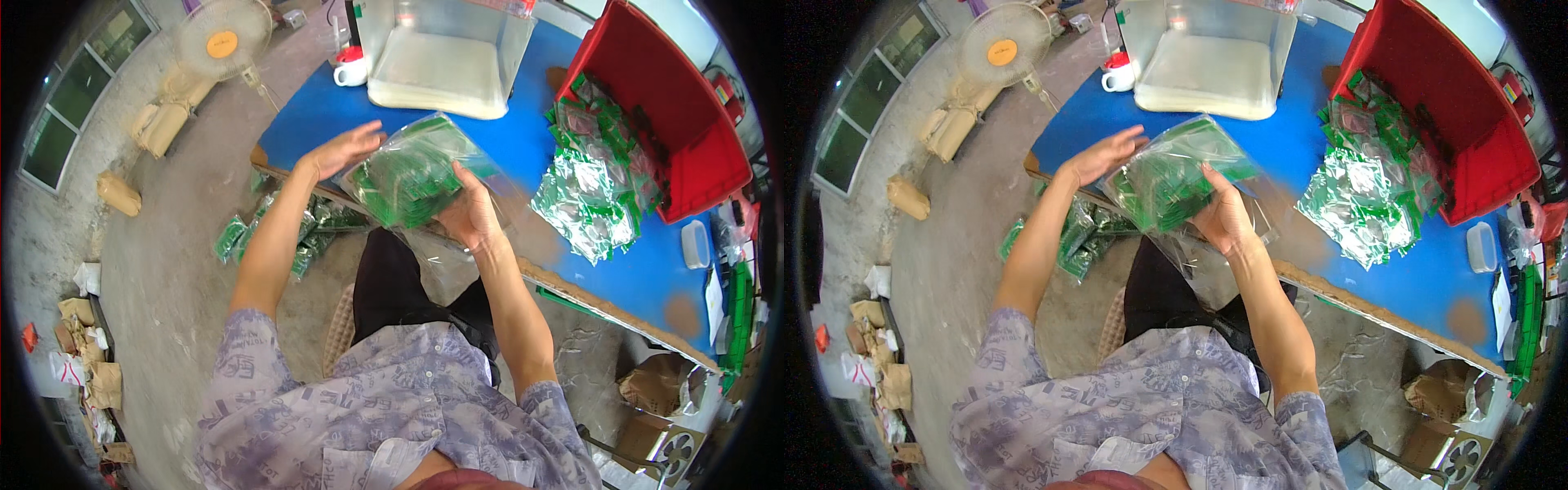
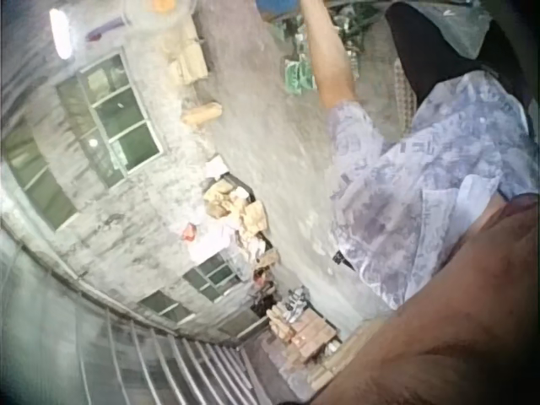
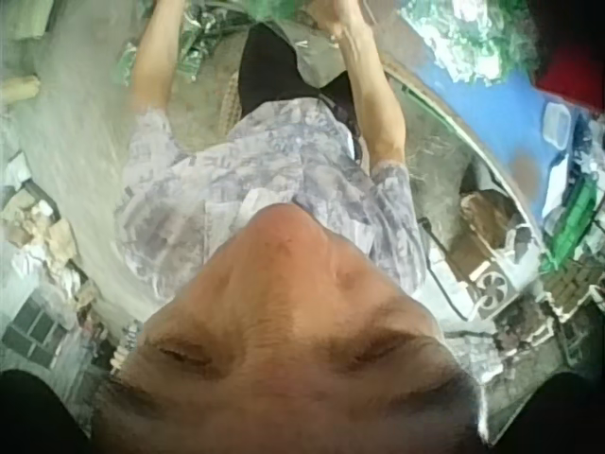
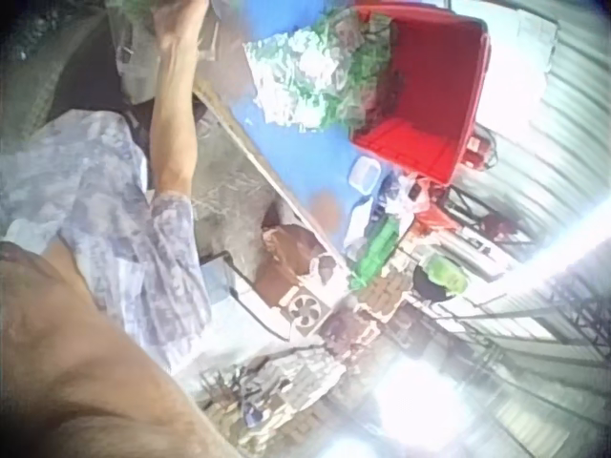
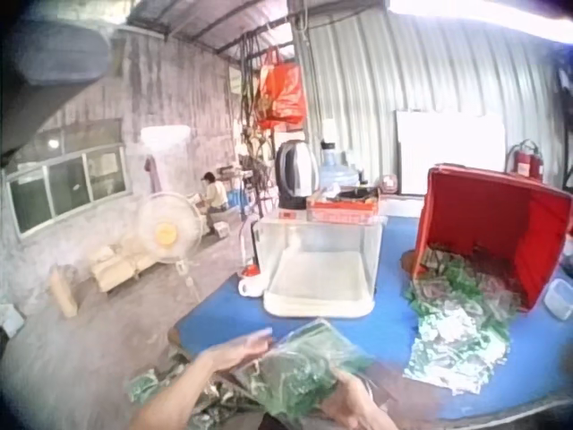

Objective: The person gathers and counts small packets from the table into a stack by hand and inserts the stack into a clear plastic bag.

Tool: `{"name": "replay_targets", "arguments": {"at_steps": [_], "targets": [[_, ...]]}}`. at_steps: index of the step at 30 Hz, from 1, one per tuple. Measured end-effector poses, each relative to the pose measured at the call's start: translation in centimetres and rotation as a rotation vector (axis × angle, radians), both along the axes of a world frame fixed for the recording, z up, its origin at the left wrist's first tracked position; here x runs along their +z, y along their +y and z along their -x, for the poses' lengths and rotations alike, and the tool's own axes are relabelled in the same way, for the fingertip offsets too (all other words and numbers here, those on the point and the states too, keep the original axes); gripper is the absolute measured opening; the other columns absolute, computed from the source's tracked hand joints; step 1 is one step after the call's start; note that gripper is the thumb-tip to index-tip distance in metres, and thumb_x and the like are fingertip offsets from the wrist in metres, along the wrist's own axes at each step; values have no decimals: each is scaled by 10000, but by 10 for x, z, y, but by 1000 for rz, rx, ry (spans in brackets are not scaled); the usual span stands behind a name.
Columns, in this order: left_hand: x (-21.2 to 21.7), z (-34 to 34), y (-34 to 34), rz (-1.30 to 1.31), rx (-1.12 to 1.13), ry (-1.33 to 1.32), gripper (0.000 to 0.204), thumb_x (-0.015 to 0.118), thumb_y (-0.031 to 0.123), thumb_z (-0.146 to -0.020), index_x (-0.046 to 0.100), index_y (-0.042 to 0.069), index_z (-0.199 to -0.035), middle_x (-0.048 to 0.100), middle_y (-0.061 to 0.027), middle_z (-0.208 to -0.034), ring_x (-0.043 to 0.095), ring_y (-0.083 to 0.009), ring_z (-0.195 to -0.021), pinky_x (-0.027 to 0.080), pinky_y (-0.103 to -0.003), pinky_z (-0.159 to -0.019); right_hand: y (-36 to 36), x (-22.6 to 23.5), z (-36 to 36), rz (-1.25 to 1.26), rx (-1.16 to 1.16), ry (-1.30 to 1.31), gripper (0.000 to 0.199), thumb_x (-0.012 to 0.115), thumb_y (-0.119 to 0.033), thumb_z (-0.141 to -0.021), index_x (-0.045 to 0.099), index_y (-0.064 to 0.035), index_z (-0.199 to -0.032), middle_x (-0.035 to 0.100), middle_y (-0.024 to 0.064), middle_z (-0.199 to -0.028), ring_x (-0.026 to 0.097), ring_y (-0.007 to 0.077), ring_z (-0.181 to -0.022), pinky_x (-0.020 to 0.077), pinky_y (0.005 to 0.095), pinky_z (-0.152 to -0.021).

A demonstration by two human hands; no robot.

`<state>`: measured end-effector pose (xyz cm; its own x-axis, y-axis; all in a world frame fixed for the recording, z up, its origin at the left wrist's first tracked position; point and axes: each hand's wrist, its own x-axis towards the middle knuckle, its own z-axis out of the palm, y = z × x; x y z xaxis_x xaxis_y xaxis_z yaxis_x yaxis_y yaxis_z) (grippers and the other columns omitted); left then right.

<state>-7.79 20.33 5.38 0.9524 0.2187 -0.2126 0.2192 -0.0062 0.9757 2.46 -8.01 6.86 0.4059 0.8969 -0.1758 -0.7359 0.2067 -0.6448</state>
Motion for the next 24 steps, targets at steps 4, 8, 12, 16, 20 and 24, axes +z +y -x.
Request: {"name": "replay_targets", "arguments": {"at_steps": [4,8,12,16,20,24], "targets": [[-3,0,-10,-44,-93,-3,921,739,351,-895,220,-16,-1562,384,-151,-1558,361,-232,-1429,260,-366,-1191,26,-3,6,-9,61,139,794,611,-589,-905,412,-65,-1468,441,145,-1491,384,317,-1405,268,591,-1160],[2,-5,-16,-64,-61,61,819,747,303,-890,339,-11,-1527,484,-139,-1482,470,-226,-1343,351,-346,-1133,39,4,26,-123,6,335,640,572,-564,-940,494,-118,-1393,515,96,-1410,474,295,-1308,328,541,-1126],[19,-12,-46,-176,80,136,666,727,229,-902,458,2,-1468,610,-132,-1331,585,-207,-1202,445,-327,-1039,57,-9,17,-3,-7,236,575,474,-523,-1003,493,-100,-1393,546,105,-1384,481,280,-1301,368,539,-1085],[14,2,-49,-304,123,96,686,743,230,-890,455,-42,-1449,621,-163,-1319,589,-224,-1204,463,-341,-1017,3,-7,-13,390,333,-290,683,501,-564,-994,465,-14,-1397,659,197,-1168,703,258,-908,590,354,-657],[12,-7,-64,-358,112,39,857,789,273,-851,345,-93,-1486,463,-258,-1477,453,-315,-1380,358,-379,-1128,-42,-21,-45,710,-56,-655,647,500,-573,-993,633,50,-1102,708,202,-824,722,265,-775,567,358,-591],[6,-37,-60,-261,-48,47,902,721,288,-892,213,-76,-1542,287,-214,-1599,311,-285,-1472,271,-372,-1185,-6,-49,-54,893,-419,-1276,638,475,-511,-1010,655,74,-833,681,305,-832,693,433,-787,543,484,-732]]}}
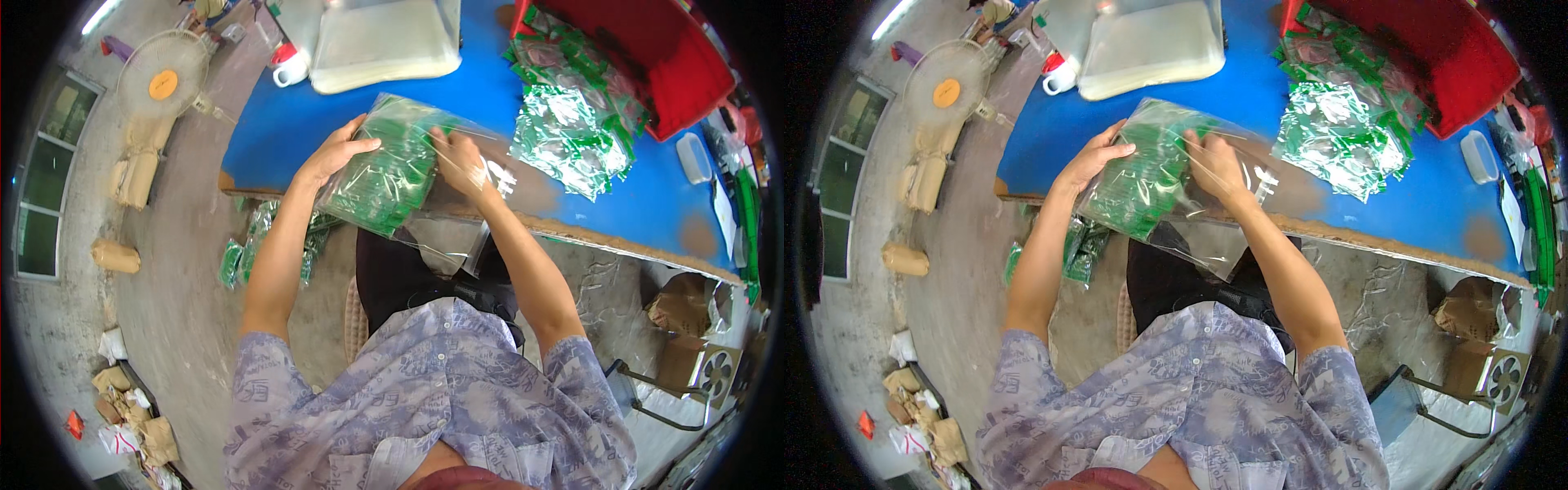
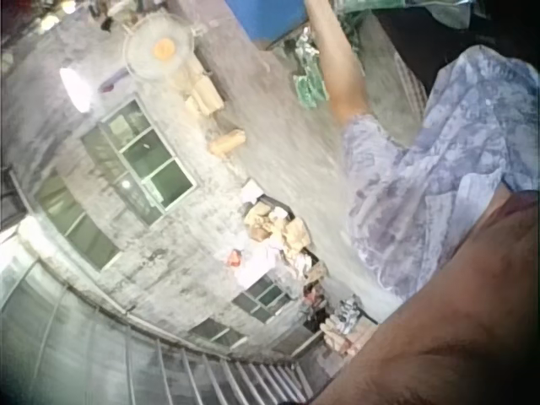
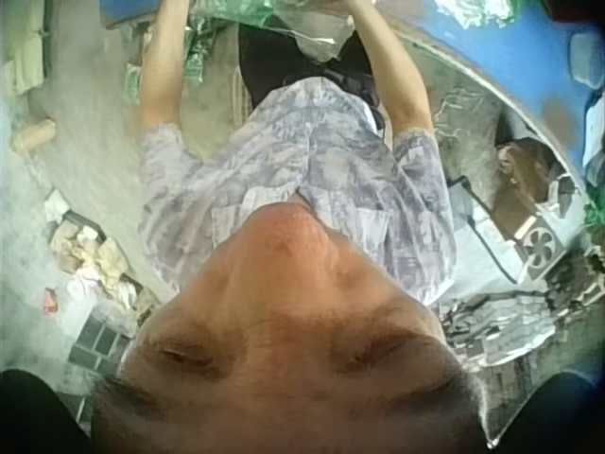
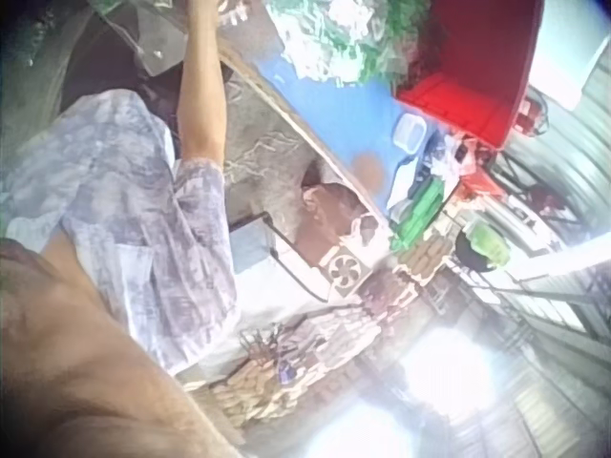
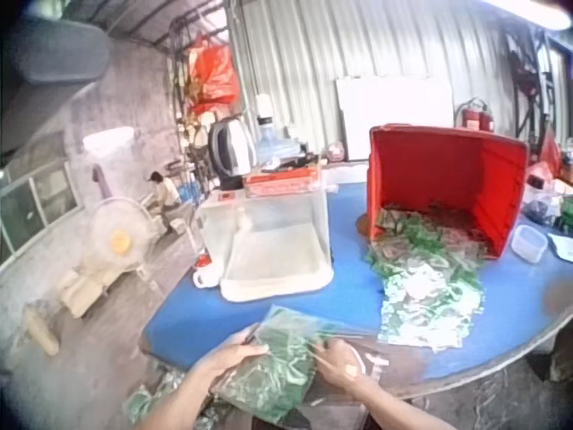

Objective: The person gathers and counts small packets from the table into a stack by hand and inserts the stack into a clear plastic bag.

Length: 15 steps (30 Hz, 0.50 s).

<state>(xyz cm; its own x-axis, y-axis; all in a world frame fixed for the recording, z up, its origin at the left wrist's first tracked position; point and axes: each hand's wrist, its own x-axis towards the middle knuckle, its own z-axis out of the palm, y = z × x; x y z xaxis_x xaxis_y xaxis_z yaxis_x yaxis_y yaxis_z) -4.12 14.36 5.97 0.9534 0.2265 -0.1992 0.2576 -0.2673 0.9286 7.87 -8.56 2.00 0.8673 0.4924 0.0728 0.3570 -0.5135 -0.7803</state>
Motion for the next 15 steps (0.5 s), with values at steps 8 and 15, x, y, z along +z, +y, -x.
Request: {"name": "replay_targets", "arguments": {"at_steps": [8,15], "targets": [[-9,-11,-11,249,-15,-51,932,712,284,-907,145,-54,-1566,247,-186,-1618,274,-249,-1480,225,-356,-1195,11,-2,-26,-10,87,-2,516,431,-404,-1042,682,40,-962,659,325,-889,645,488,-914,504,541,-799],[9,1,-30,319,-10,2,727,670,303,-953,341,14,-1533,452,-111,-1505,427,-218,-1378,307,-343,-1161,-4,5,41,-171,-36,0,446,568,-355,-1008,618,45,-817,615,266,-725,592,486,-705,463,516,-654]]}}
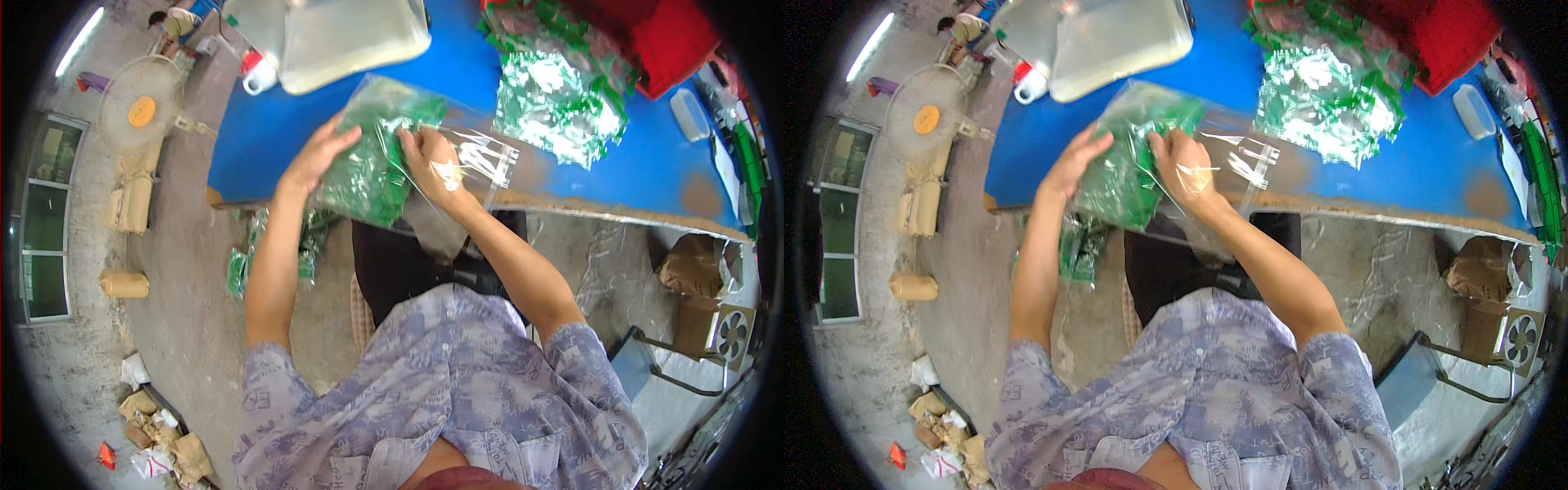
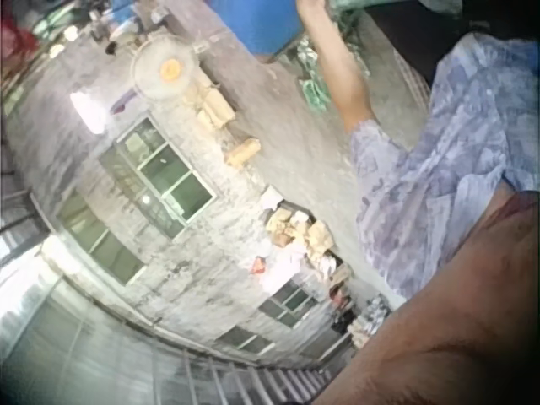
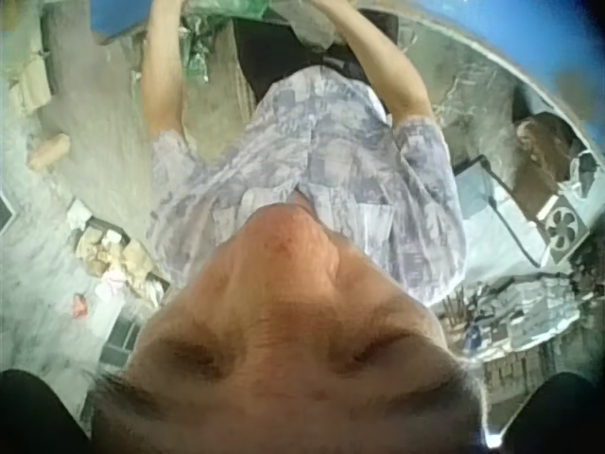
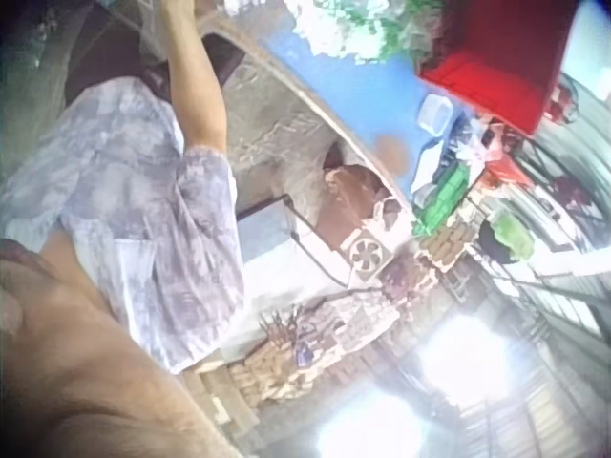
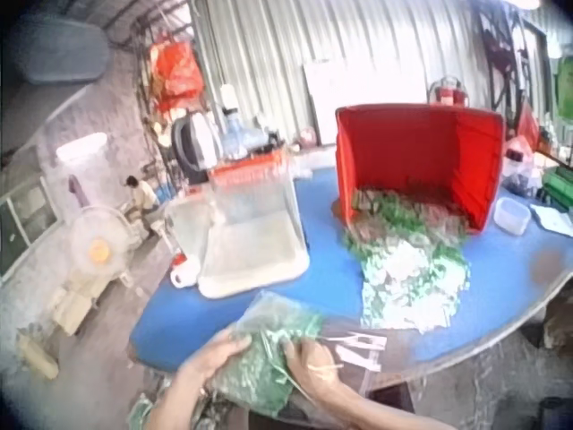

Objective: The person gathers and counts small packets from the table into a stack by hand and inserts the stack into a clear plastic bag.

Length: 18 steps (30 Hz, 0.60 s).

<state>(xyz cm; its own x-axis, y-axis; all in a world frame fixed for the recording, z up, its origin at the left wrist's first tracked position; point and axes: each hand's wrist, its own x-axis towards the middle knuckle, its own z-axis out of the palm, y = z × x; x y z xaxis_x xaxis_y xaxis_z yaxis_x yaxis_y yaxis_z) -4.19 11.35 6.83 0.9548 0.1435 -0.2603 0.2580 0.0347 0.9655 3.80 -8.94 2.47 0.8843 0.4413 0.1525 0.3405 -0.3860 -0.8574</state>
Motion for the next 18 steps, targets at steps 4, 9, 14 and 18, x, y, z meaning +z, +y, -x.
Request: {"name": "replay_targets", "arguments": {"at_steps": [4,9,14,18], "targets": [[-1,16,24,-29,9,8,701,659,348,-960,375,37,-1520,495,-104,-1467,484,-200,-1323,396,-334,-1096,-23,6,15,-81,331,66,395,585,-326,-998,582,30,-829,616,271,-739,601,477,-716,460,497,-637],[3,6,27,-387,-126,36,777,728,441,-892,434,36,-1487,550,-118,-1415,534,-205,-1269,423,-332,-1067,-7,-6,49,-61,476,-102,291,650,-270,-961,589,-3,-863,644,241,-780,645,418,-743,480,470,-636],[6,9,38,-691,-150,142,714,730,478,-880,536,55,-1421,656,-118,-1281,611,-213,-1169,457,-340,-1011,-25,-33,58,-260,647,-267,243,648,-169,-944,638,-32,-1144,656,186,-1020,630,400,-934,518,459,-845],[15,-9,0,-1026,-74,29,767,680,530,-886,473,70,-1464,559,-172,-1399,521,-308,-1289,383,-431,-1079,-7,-25,70,-90,669,-377,269,643,-108,-893,613,-19,-1145,604,188,-1143,580,382,-1070,472,464,-939]]}}
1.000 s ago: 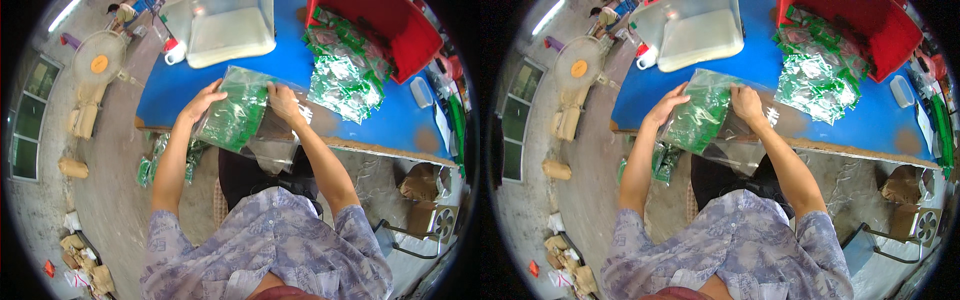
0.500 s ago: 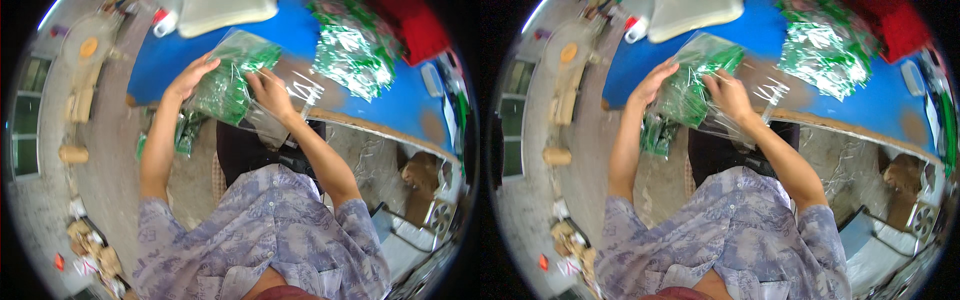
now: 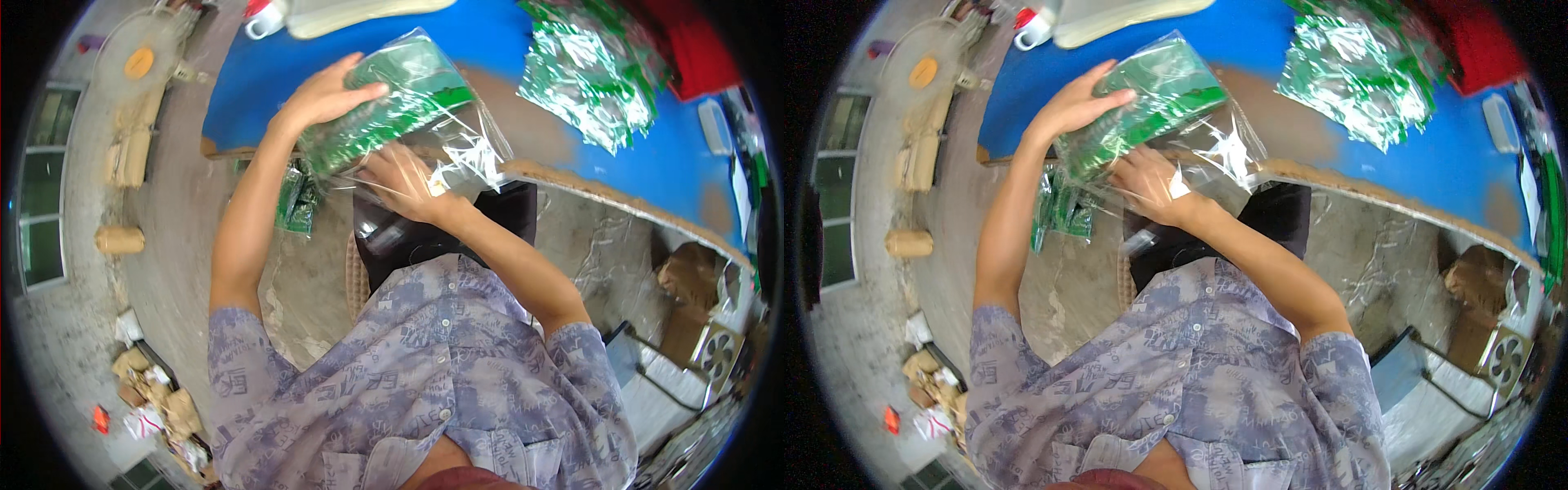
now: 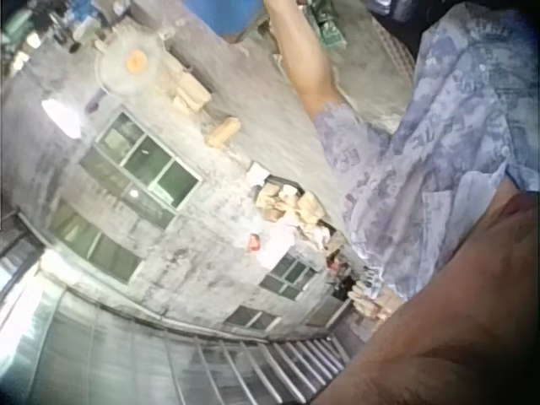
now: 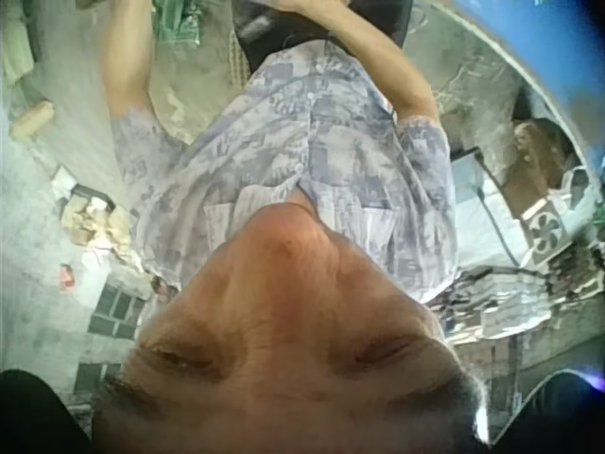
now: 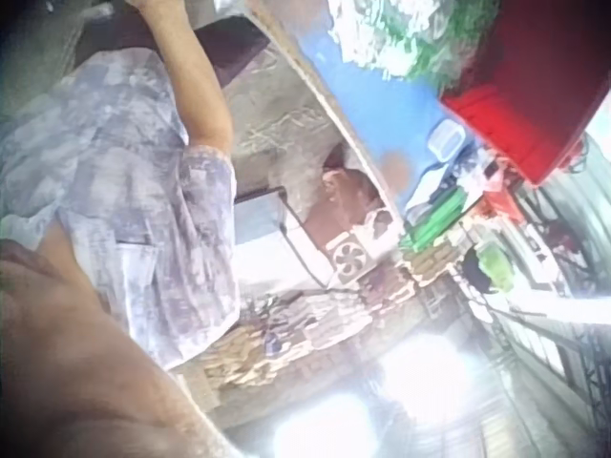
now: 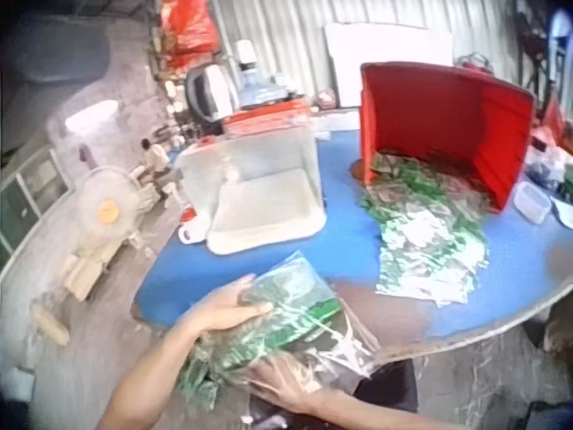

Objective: The person gathers and counts small packets from the table into a stack by hand and inserts the stack into a clear plastic bag.

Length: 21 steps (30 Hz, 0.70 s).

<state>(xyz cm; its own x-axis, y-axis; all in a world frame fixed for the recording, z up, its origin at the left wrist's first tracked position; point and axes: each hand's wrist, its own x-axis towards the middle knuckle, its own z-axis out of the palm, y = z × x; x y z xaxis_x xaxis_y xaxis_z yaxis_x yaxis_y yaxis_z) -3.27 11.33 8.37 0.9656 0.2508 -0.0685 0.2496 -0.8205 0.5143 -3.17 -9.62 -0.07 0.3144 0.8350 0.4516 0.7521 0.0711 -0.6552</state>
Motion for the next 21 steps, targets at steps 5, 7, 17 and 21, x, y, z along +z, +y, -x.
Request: {"name": "replay_targets", "arguments": {"at_steps": [5,7,17,21], "targets": [[-12,10,-41,-633,-205,-219,728,564,556,-937,372,193,-1538,312,-130,-1610,259,-371,-1489,126,-608,-1197,-29,-9,4,-89,6,88,219,635,-62,-882,604,-22,-1095,597,171,-1126,595,371,-1034,488,452,-894],[-37,10,-24,-575,-301,-153,739,521,590,-951,348,197,-1553,292,-102,-1625,216,-349,-1509,106,-569,-1216,-59,-5,7,-82,46,117,186,637,-70,-892,618,-18,-1070,609,161,-1112,606,361,-1018,497,445,-880],[-35,-8,-22,-575,-328,-103,720,490,600,-965,376,178,-1537,281,-107,-1628,194,-343,-1516,88,-573,-1213,-140,16,6,109,-41,373,166,649,-143,-934,675,-17,-1039,692,154,-962,676,348,-882,545,410,-774],[-22,-22,-41,-548,-32,-296,738,472,624,-960,374,175,-1538,264,-109,-1633,179,-367,-1513,76,-649,-1183,-163,33,-27,84,-182,337,213,660,-177,-941,662,-24,-1089,689,165,-1006,681,334,-916,547,400,-773]]}}
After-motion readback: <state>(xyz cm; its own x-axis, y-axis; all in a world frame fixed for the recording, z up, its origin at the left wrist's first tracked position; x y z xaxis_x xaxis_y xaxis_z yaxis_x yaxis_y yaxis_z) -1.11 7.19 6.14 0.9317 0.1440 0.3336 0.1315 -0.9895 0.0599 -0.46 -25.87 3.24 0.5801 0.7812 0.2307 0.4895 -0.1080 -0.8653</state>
